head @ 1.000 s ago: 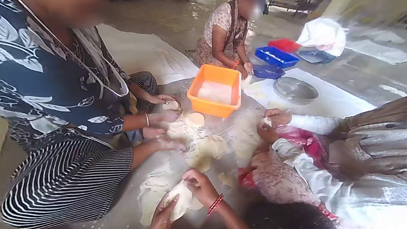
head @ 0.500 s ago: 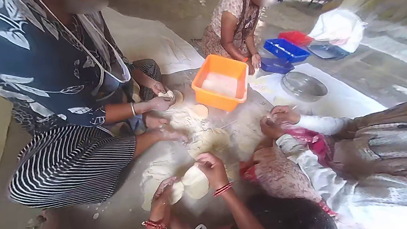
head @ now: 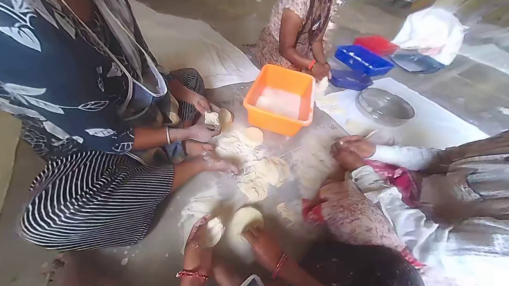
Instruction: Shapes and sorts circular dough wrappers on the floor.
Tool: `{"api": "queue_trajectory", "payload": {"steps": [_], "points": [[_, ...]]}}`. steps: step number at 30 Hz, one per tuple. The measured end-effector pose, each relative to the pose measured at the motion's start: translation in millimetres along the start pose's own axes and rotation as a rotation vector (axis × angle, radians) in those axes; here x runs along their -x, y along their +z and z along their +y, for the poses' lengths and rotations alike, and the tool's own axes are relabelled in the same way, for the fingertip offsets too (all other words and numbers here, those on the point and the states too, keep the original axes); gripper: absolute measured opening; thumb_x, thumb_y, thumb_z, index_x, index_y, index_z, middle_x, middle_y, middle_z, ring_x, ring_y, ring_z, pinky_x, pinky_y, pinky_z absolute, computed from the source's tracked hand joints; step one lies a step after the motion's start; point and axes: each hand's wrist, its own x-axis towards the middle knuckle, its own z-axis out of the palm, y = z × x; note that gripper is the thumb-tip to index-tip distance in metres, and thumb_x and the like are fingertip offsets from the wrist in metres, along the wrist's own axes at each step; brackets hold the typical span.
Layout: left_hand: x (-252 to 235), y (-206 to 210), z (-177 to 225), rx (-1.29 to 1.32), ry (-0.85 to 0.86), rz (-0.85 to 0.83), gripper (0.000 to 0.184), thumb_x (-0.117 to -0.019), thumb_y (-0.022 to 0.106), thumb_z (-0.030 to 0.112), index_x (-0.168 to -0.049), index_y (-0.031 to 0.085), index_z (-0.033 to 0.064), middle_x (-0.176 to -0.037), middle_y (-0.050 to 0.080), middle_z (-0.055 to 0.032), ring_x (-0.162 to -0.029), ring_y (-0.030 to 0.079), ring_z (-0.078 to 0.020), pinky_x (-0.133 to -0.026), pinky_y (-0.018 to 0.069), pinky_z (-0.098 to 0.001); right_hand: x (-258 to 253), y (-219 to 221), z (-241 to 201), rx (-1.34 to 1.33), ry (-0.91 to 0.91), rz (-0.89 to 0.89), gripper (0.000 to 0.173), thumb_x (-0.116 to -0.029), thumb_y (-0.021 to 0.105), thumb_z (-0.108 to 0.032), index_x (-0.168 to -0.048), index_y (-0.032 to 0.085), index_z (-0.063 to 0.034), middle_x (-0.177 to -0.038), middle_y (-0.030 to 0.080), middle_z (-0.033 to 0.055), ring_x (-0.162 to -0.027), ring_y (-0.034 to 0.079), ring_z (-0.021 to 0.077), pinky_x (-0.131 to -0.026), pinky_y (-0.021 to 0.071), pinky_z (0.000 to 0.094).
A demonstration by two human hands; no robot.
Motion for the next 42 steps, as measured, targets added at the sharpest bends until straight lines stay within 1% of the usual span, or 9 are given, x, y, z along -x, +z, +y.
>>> {"api": "queue_trajectory", "payload": {"steps": [6, 13, 16, 21, 23, 27, 29, 37, 42], "points": [[-1.2, -2.2, -1.8, -0.022, -0.010, -0.014, 0.033, -0.1093, 0.039, 0.017, -0.136, 0.051, 0.0005, -0.115, 0.065, -0.0131, -0.096, 0.068, -0.0198, -0.083, 0.0585, -0.0398, -1.1, 4.2, 2.6, -0.035, 0.002, 0.067, 0.022, -0.0953, 0.060, 0.000, -0.113, 0.072, 0.0015, -0.116, 0.069, 0.0236, -0.110, 0.068, 0.0411, -0.092, 0.0563, 0.0530], [0.2, -0.8, -7.9, -0.159, 0.048, -0.174, 0.039, -0.1089, 0.035, 0.013, -0.143, 0.050, 0.0029, -0.131, 0.063, -0.0145, -0.110, 0.066, -0.0214, -0.090, 0.0572, -0.0407, -6.9, 14.5, 1.2, 0.060, -0.020, 0.226, 0.018, -0.0905, 0.066, -0.004, -0.106, 0.075, -0.0030, -0.108, 0.072, 0.0193, -0.100, 0.071, 0.0378, -0.081, 0.0604, 0.0509], [2.0, -2.6, -7.9, -0.217, 0.105, -0.315, 0.047, -0.1055, 0.033, 0.010, -0.152, 0.042, 0.0067, -0.142, 0.057, -0.0133, -0.117, 0.063, -0.0197, -0.094, 0.0555, -0.0385, -7.3, 0.8, -5.3, -0.262, 0.126, 0.115, 0.030, -0.0948, 0.066, -0.016, -0.120, 0.072, -0.0015, -0.121, 0.070, 0.0195, -0.115, 0.066, 0.0349, -0.100, 0.0532, 0.0496], [10.8, 6.7, -4.0, -0.051, -0.056, -0.530, 0.060, -0.1006, 0.030, 0.015, -0.161, 0.026, 0.0162, -0.139, 0.058, -0.0127, -0.109, 0.068, -0.0250, -0.082, 0.0619, -0.0452, -7.5, -21.6, -12.3, -1.237, 0.355, 0.228, 0.046, -0.0999, 0.063, -0.019, -0.137, 0.056, 0.0077, -0.134, 0.061, 0.0222, -0.113, 0.065, 0.0240, -0.096, 0.0558, 0.0392], [12.8, 11.3, -10.5, -0.107, -0.072, -0.524, 0.058, -0.1018, 0.030, 0.015, -0.160, 0.029, 0.0163, -0.138, 0.060, -0.0120, -0.107, 0.069, -0.0239, -0.082, 0.0623, -0.0439, -11.2, -27.0, -14.1, -1.386, 0.440, 0.280, 0.036, -0.0991, 0.064, -0.012, -0.127, 0.060, 0.0095, -0.123, 0.064, 0.0201, -0.104, 0.066, 0.0209, -0.092, 0.0564, 0.0375], [2.8, 10.6, -37.1, -0.672, 0.084, -0.355, 0.046, -0.1038, 0.041, 0.005, -0.149, 0.046, 0.0020, -0.140, 0.057, -0.0216, -0.115, 0.065, -0.0308, -0.094, 0.0551, -0.0491, -18.3, -23.8, 8.2, -0.974, 0.630, 0.277, 0.032, -0.0995, 0.065, -0.012, -0.125, 0.065, 0.0069, -0.115, 0.069, 0.0229, -0.099, 0.068, 0.0278, -0.090, 0.0558, 0.0432], [1.1, 16.9, -42.3, -0.860, 0.051, -0.300, 0.045, -0.1011, 0.050, 0.000, -0.146, 0.049, 0.0019, -0.129, 0.063, -0.0243, -0.099, 0.071, -0.0325, -0.085, 0.0593, -0.0494, -18.3, -19.5, 25.3, -0.717, 0.642, 0.166, 0.037, -0.1004, 0.064, -0.016, -0.131, 0.063, 0.0051, -0.119, 0.069, 0.0245, -0.109, 0.068, 0.0335, -0.100, 0.0521, 0.0485], [6.9, 26.3, -36.0, -1.093, 0.100, -0.221, 0.045, -0.1006, 0.060, 0.011, -0.144, 0.052, 0.0026, -0.125, 0.065, -0.0233, -0.096, 0.071, -0.0347, -0.086, 0.0576, -0.0517, -26.6, -29.9, 23.2, -0.508, 0.501, 0.086, 0.036, -0.1042, 0.058, -0.019, -0.136, 0.063, -0.0020, -0.125, 0.069, 0.0195, -0.112, 0.068, 0.0295, -0.102, 0.0519, 0.0450], [12.4, 29.3, -43.5, -1.300, 0.368, -0.173, 0.040, -0.0932, 0.066, 0.009, -0.133, 0.066, 0.0076, -0.143, 0.055, -0.0242, -0.127, 0.056, -0.0441, -0.107, 0.0449, -0.0582, -39.2, -32.3, 27.7, -0.376, 0.522, 0.113, 0.035, -0.1028, 0.059, -0.021, -0.132, 0.065, -0.0027, -0.121, 0.071, 0.0186, -0.114, 0.068, 0.0314, -0.104, 0.0507, 0.0490]]}}
